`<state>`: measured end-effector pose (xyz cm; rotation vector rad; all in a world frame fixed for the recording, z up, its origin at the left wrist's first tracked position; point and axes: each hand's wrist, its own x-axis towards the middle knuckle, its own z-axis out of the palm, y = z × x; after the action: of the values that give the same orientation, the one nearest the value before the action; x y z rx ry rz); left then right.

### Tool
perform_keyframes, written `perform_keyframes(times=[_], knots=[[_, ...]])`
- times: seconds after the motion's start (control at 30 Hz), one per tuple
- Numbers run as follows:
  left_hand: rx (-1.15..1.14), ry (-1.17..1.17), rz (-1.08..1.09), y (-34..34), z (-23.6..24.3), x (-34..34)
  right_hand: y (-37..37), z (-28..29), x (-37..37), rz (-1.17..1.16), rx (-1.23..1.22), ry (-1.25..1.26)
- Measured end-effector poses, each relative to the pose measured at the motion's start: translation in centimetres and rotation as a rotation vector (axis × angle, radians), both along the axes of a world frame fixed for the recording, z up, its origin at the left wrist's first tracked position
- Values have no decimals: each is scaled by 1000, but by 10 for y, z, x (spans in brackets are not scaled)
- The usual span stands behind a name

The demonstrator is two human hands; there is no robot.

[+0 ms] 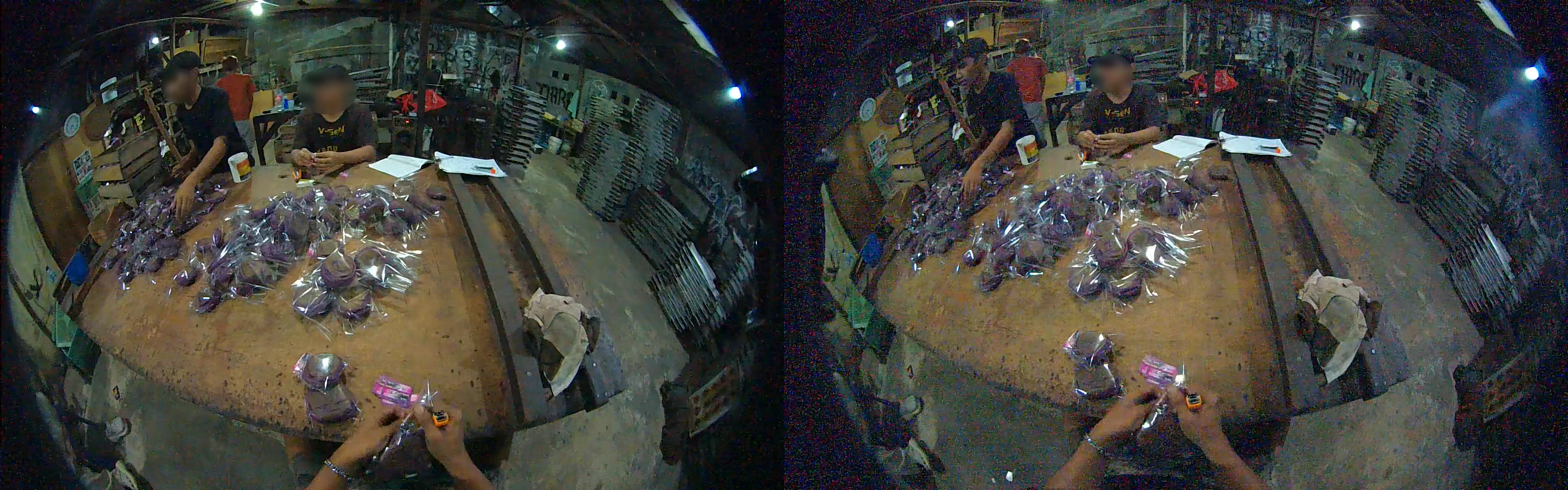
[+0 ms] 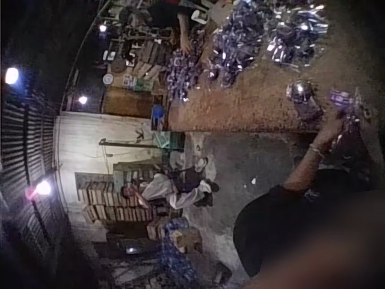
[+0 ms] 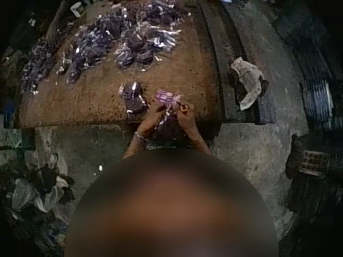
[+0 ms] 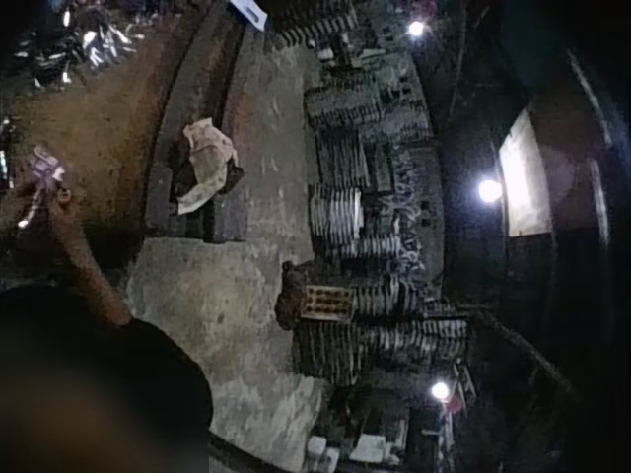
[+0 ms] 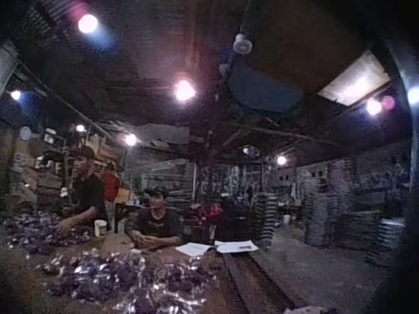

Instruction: The person sits on the floor and repeatedly picks up purple food items, places them into clear plastic bags, and seals the bags using a handheld heat sealer. The sealed packages are stacked on the table.

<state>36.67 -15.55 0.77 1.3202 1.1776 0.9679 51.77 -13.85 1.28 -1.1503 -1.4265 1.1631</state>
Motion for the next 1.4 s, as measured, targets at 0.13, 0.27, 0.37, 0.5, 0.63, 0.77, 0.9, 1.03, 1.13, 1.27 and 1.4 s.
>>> perform_keyframes(times=[0.13, 0.27, 0.37, 0.5, 0.63, 0.77, 0.9, 1.03, 1.13, 1.27, 1.4], knots=[[-39, -14, 91, 3, 3, -13, 6, 3, 7, 16, 229, -282], [12, 15, 139, -3, 7, -15, 9, 7, 10, 38, 232, -350], [-16, 38, 193, -5, 5, -6, 6, 13, 8, 20, -62, 37], [24, 90, 233, -5, 4, 2, 2, 23, 0, -121, -152, 151], [76, -8, 197, -8, 12, 4, 0, 27, -1, -16, -64, 113], [179, 7, 165, -8, 20, 1, 2, 24, 4, 78, 24, -30], [117, -24, 184, -6, 18, -1, 3, 23, 9, 57, 46, -35], [62, -38, 159, -5, 13, -1, 2, 21, 8, 35, -117, 109], [89, -91, 200, -5, 15, -2, 3, 19, 4, 6, -10, 59], [22, -62, 219, -1, 24, -5, 5, 15, 2, 25, 389, -160], [91, -164, 271, 1, 22, -3, 0, 12, 3, 21, 180, -59]])
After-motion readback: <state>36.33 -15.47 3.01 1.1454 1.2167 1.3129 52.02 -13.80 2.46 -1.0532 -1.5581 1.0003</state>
